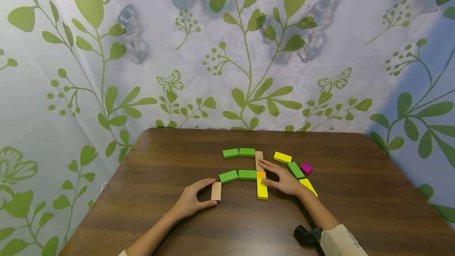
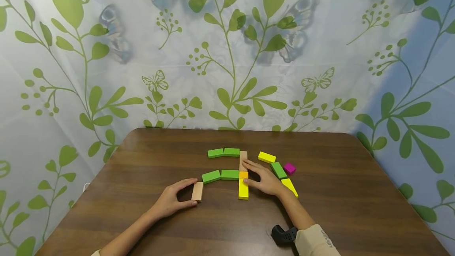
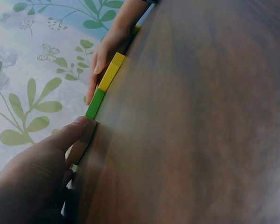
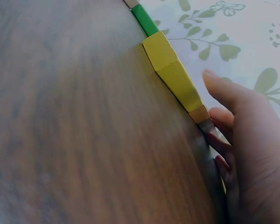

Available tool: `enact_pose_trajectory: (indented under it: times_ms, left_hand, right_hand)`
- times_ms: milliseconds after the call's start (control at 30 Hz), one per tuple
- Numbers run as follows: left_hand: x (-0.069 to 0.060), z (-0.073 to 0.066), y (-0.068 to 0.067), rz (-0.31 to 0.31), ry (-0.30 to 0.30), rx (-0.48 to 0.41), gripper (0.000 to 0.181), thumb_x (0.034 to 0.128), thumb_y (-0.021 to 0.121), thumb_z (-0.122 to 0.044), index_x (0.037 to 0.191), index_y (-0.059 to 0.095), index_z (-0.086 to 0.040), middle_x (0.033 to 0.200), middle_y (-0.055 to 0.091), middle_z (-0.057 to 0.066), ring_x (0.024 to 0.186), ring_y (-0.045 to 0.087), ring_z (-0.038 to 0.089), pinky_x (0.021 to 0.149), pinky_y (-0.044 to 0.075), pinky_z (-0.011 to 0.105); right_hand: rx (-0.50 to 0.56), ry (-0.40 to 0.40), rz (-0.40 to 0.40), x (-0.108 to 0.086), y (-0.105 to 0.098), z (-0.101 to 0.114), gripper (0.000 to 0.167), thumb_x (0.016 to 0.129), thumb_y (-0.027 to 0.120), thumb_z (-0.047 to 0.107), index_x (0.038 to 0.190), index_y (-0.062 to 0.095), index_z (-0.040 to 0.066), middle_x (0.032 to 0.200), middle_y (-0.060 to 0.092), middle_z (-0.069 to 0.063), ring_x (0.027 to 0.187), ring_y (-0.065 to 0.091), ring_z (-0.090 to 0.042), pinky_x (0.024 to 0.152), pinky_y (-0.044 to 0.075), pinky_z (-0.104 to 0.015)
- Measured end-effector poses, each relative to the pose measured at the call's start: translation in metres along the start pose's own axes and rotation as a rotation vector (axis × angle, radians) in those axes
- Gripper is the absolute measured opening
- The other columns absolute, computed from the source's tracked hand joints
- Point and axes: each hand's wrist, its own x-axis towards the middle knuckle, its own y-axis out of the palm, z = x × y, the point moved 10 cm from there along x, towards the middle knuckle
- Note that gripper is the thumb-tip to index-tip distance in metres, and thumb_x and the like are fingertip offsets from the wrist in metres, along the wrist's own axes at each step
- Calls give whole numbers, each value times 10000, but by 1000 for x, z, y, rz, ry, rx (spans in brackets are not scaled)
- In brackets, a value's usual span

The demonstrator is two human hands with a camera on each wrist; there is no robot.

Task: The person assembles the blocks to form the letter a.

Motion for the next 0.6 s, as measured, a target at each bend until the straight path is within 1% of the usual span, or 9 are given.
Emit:
enact_pose_trajectory:
  times_ms: [133, 267, 433, 600]
  left_hand:
    - [2, 2, 0, 11, -11, 10, 641, 763, 731, -411, 1292, 544, -102, 1282, 541, -5, 1178, 501, 207, 933, 425, 445]
    - [4, 1, -2, 22, -26, 5, 643, 762, 733, -413, 1293, 545, -101, 1281, 543, 11, 1182, 497, 210, 938, 420, 449]
    - [6, -1, -4, 36, -34, 4, 638, 764, 738, -393, 1290, 545, -88, 1279, 545, 39, 1179, 498, 221, 941, 416, 456]
    - [8, 1, -5, 42, -38, 6, 626, 770, 735, -390, 1287, 547, -93, 1282, 541, 26, 1181, 497, 216, 943, 415, 448]
  right_hand:
    - [73, -3, -22, 3, -3, 0, 539, 923, 572, 277, 1399, 410, 84, 1458, 332, -95, 1309, 321, -308, 987, 302, -576]
    - [100, 27, -41, 5, -6, -5, 474, 946, 536, 255, 1383, 441, 99, 1448, 356, -74, 1305, 338, -277, 1001, 308, -537]
    - [106, 60, -47, 7, -7, -10, 463, 937, 551, 267, 1370, 467, 127, 1436, 378, -38, 1298, 352, -259, 1003, 319, -515]
    - [104, 73, -39, 9, -9, -11, 469, 932, 557, 285, 1368, 472, 134, 1433, 383, -33, 1297, 353, -256, 1005, 320, -509]
